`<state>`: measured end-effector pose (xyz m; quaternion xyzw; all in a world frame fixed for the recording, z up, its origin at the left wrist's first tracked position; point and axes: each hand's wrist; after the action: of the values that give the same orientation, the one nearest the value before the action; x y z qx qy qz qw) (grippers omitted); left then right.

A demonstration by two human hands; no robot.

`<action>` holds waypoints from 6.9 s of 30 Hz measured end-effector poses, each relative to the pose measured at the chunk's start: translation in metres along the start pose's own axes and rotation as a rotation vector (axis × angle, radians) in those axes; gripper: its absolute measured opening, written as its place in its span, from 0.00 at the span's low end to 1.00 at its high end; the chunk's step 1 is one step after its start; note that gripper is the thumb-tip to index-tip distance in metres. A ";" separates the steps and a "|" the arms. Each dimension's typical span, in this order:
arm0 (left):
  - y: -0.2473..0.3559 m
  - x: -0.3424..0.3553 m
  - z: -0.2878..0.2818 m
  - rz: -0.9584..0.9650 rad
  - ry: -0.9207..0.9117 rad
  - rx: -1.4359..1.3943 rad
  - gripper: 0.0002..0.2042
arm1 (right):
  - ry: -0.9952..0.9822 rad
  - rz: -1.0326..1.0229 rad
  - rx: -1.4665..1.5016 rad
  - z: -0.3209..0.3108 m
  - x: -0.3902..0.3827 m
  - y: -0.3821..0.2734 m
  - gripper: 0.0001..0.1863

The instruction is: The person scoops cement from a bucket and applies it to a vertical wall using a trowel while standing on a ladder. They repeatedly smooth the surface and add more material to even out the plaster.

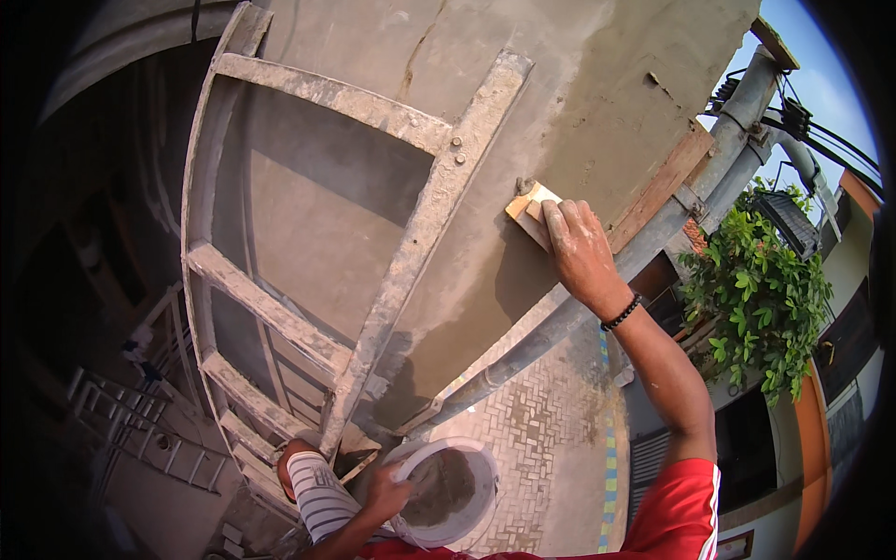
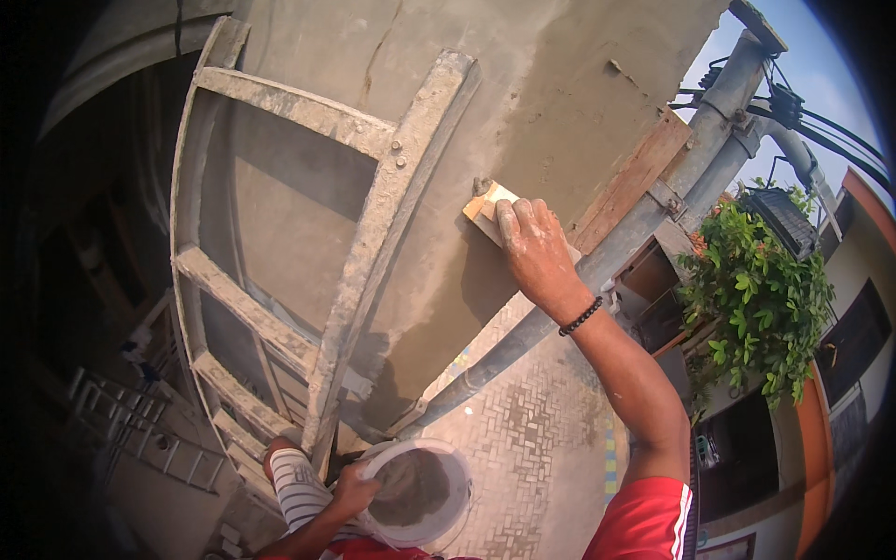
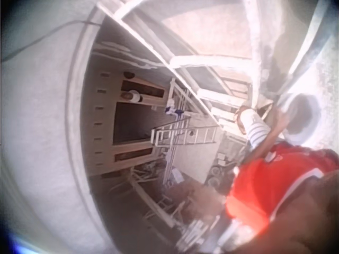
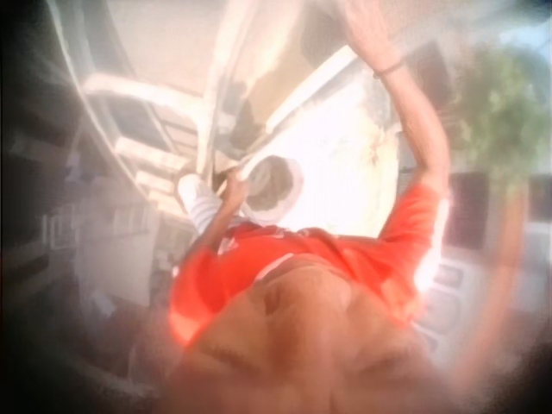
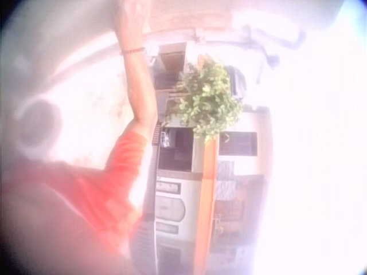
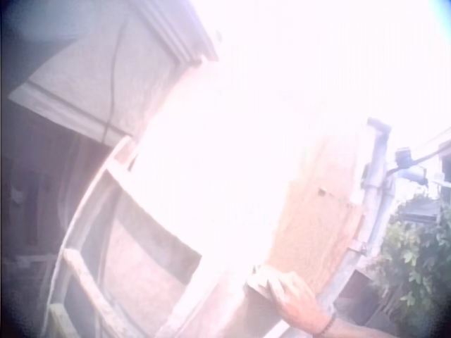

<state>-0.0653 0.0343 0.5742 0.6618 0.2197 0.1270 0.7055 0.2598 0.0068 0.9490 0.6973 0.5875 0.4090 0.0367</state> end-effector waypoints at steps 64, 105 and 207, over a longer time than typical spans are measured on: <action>-0.018 -0.001 -0.007 -0.051 0.104 -0.034 0.25 | -0.307 -0.030 0.337 0.050 -0.096 -0.060 0.17; -0.023 0.001 -0.029 -0.114 0.206 0.215 0.15 | 0.592 0.676 1.753 -0.069 -0.082 0.023 0.24; 0.143 0.010 -0.026 0.096 0.028 0.443 0.19 | 0.285 0.380 0.123 -0.059 0.162 0.051 0.12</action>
<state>-0.0534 0.0746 0.7132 0.8084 0.2203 0.1184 0.5328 0.2601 0.1038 1.1007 0.7315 0.4686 0.4663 -0.1669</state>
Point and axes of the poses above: each hand's wrist, its own x-axis towards the middle knuckle, its own z-axis out of the palm, y = z × x, and after that the axes turned 3 degrees about x, right-handed
